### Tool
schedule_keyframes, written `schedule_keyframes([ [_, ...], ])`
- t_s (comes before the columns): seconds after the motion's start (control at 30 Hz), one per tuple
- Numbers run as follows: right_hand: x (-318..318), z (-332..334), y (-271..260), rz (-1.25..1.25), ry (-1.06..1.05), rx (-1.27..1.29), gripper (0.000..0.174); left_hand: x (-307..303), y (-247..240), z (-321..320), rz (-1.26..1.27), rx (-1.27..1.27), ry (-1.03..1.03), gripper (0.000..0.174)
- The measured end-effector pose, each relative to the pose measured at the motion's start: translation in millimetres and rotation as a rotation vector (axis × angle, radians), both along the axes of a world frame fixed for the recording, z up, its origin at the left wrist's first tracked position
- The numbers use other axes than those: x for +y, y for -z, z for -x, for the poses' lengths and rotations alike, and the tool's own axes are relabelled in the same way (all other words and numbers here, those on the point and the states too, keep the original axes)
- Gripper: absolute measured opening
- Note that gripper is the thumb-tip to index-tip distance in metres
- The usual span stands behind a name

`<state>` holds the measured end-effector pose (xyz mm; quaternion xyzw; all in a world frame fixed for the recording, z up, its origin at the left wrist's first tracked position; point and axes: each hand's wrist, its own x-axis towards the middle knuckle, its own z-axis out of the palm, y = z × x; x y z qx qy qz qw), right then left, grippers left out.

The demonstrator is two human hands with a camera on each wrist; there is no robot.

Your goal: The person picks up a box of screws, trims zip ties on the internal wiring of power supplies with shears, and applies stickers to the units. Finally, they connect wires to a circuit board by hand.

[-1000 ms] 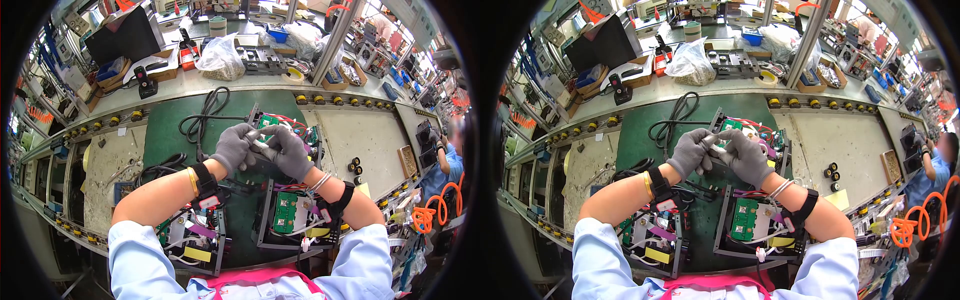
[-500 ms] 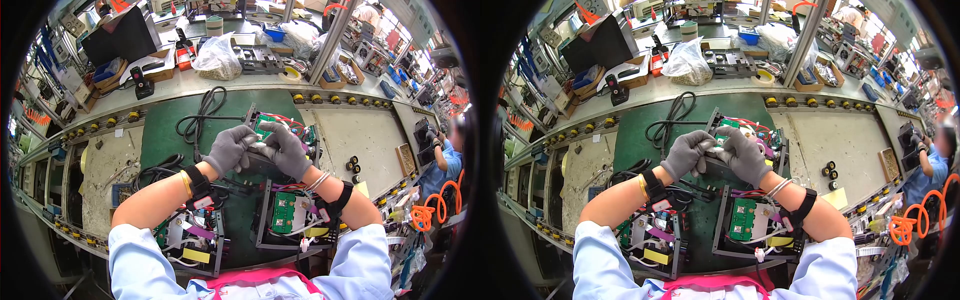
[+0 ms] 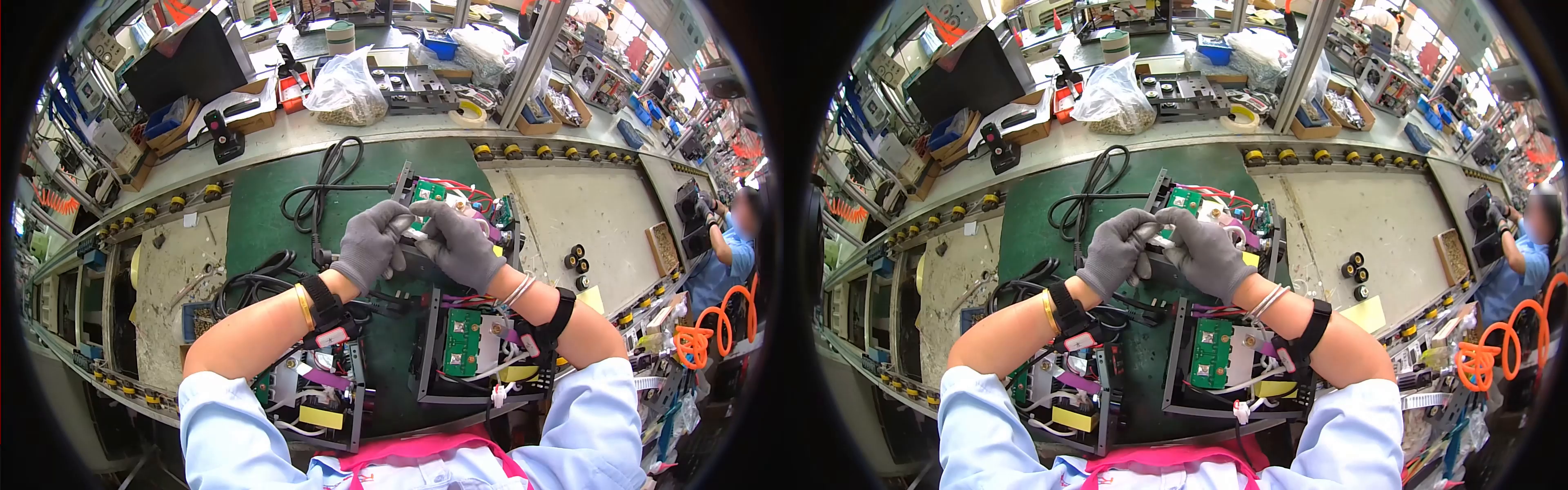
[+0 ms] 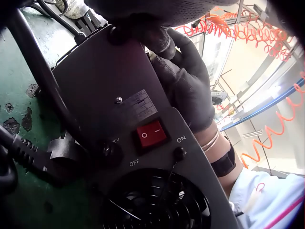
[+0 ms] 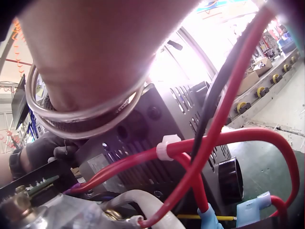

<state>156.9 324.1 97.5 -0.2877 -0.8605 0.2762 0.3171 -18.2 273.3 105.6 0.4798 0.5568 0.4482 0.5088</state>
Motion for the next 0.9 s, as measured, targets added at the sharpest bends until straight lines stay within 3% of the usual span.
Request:
schedule_keyframes([
  [0.27, 3.3, -2.4, 4.3, -0.028, -0.079, 0.042, 0.048, -3.8, 4.2, -2.9, -0.073, -0.024, -0.027, 0.02],
  [0.5, 0.0, -3.2, -3.0, 0.055, -0.024, 0.084, 0.041, -3.8, 8.7, -6.7, -0.104, 0.037, -0.022, 0.019],
  [0.7, 6.5, -4.2, 8.0, -0.017, -0.009, 0.093, 0.04, 2.3, 3.0, 2.4, 0.0, -0.018, 0.076, 0.019],
  [0.9, 4.3, -3.8, 5.0, 0.05, -0.041, 0.082, 0.038, -0.1, 7.0, -2.4, -0.112, 0.106, 0.074, 0.018],
])
